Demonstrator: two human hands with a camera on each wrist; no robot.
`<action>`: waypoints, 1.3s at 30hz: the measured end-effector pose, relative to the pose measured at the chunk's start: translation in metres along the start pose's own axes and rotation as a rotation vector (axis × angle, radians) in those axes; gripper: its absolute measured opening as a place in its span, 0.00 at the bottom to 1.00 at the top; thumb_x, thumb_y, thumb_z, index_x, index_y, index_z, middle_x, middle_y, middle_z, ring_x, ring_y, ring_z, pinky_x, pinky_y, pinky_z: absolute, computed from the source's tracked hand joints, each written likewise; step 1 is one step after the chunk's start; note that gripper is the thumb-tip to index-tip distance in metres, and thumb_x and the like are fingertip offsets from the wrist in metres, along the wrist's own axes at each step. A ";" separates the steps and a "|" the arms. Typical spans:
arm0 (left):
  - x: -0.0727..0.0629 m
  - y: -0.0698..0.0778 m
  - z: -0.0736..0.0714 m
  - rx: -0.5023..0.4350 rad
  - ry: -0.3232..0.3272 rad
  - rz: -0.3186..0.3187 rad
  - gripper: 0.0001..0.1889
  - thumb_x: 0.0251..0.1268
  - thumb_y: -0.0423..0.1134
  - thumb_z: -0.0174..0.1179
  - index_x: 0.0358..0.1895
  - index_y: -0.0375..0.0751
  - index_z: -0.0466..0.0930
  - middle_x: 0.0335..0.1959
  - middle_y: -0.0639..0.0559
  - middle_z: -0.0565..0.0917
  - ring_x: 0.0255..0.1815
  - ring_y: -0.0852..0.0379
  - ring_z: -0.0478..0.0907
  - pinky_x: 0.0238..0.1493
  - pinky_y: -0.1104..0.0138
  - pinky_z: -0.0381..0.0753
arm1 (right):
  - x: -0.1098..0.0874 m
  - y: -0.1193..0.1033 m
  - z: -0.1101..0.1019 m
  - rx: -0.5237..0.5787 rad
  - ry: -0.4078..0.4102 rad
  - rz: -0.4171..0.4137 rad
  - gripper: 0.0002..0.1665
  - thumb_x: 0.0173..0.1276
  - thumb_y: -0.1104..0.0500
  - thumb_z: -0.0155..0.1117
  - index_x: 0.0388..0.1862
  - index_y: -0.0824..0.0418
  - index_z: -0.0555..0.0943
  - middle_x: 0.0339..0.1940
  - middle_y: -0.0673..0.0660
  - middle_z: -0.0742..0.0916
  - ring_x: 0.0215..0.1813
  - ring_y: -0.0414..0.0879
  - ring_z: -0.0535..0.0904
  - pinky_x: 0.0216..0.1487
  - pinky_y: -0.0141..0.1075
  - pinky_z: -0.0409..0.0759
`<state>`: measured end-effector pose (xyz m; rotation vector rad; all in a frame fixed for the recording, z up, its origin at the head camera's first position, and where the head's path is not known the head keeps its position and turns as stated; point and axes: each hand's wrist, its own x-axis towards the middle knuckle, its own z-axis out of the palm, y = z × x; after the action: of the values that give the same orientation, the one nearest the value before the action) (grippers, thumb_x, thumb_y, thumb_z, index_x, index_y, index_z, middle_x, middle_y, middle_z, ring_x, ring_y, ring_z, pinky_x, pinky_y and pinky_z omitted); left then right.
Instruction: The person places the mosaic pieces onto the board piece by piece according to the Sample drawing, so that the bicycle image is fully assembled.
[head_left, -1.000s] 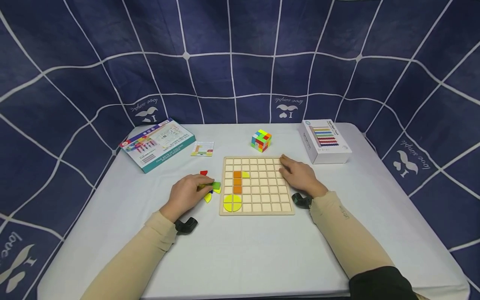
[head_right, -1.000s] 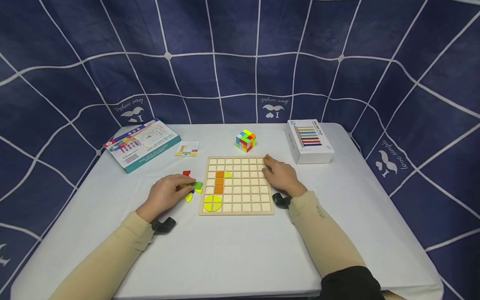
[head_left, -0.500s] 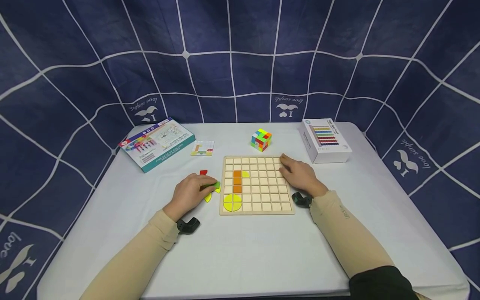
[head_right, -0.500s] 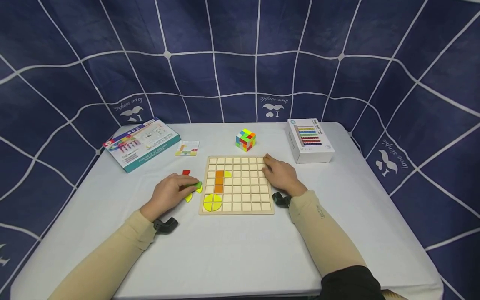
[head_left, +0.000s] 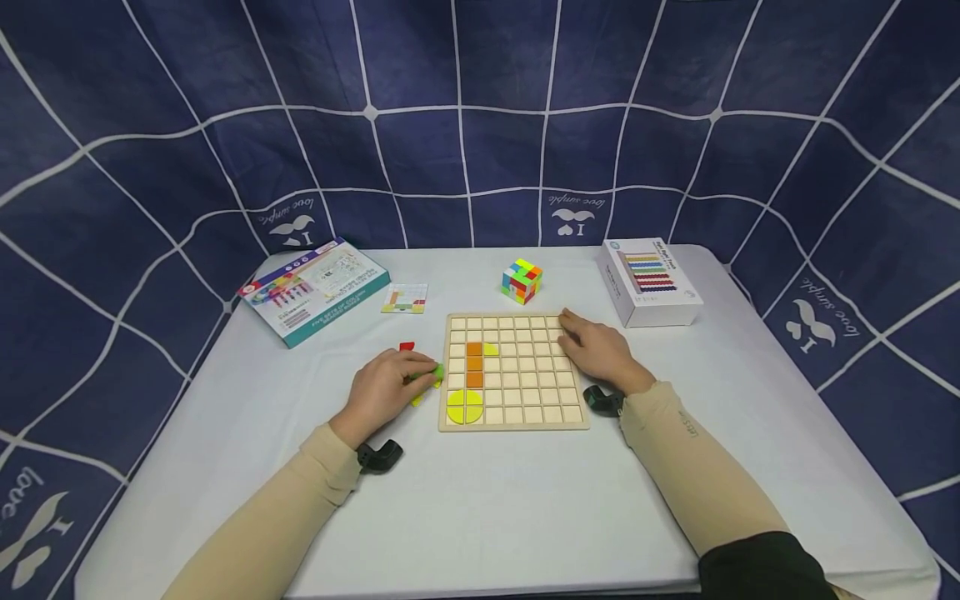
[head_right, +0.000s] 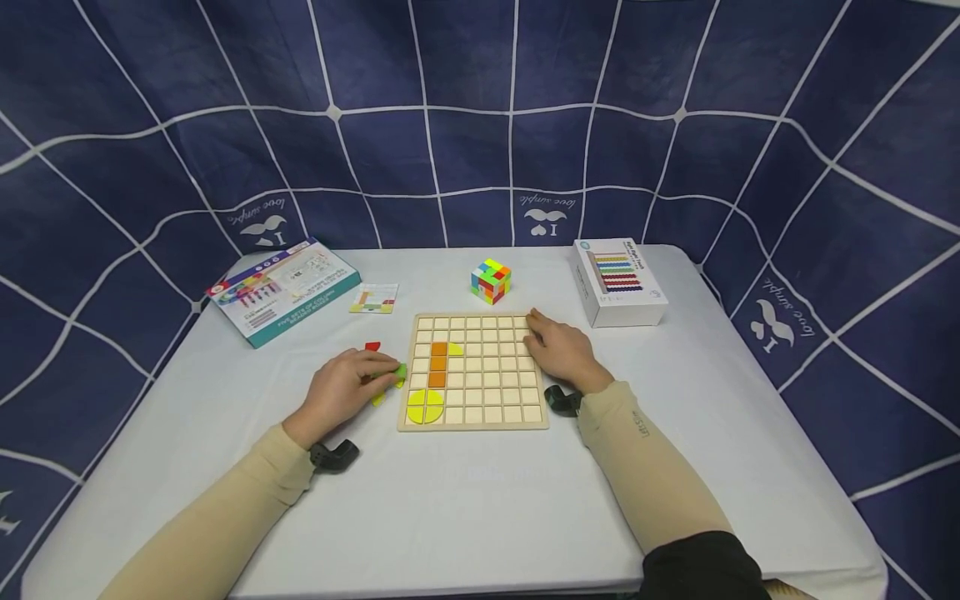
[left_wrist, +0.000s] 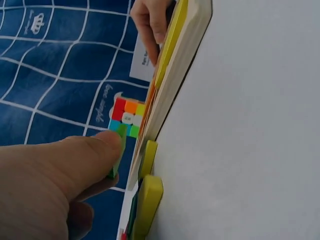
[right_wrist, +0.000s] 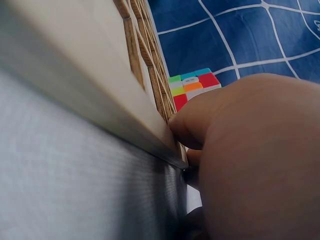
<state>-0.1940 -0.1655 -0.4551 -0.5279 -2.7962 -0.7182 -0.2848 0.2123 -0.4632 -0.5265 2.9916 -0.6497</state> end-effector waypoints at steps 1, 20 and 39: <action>-0.001 0.003 0.000 -0.004 0.003 0.007 0.14 0.65 0.48 0.72 0.52 0.53 0.91 0.51 0.59 0.89 0.51 0.55 0.82 0.45 0.58 0.82 | 0.000 0.000 0.000 -0.001 0.000 -0.001 0.35 0.80 0.46 0.52 0.79 0.60 0.66 0.81 0.57 0.68 0.78 0.61 0.67 0.72 0.59 0.68; -0.001 0.059 0.011 -0.014 -0.072 0.167 0.11 0.62 0.47 0.74 0.46 0.54 0.93 0.46 0.60 0.90 0.50 0.60 0.86 0.48 0.62 0.84 | -0.001 0.000 -0.001 -0.004 -0.004 0.003 0.35 0.80 0.46 0.51 0.79 0.59 0.66 0.81 0.57 0.67 0.78 0.62 0.67 0.72 0.59 0.68; 0.012 0.077 0.028 0.005 -0.148 0.143 0.10 0.65 0.47 0.71 0.47 0.54 0.93 0.46 0.59 0.90 0.49 0.58 0.86 0.43 0.63 0.82 | 0.000 0.001 0.001 -0.002 -0.008 0.000 0.35 0.80 0.46 0.51 0.79 0.60 0.66 0.81 0.58 0.67 0.78 0.62 0.66 0.73 0.58 0.67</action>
<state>-0.1780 -0.0853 -0.4436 -0.8020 -2.8555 -0.6667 -0.2849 0.2131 -0.4642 -0.5280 2.9845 -0.6434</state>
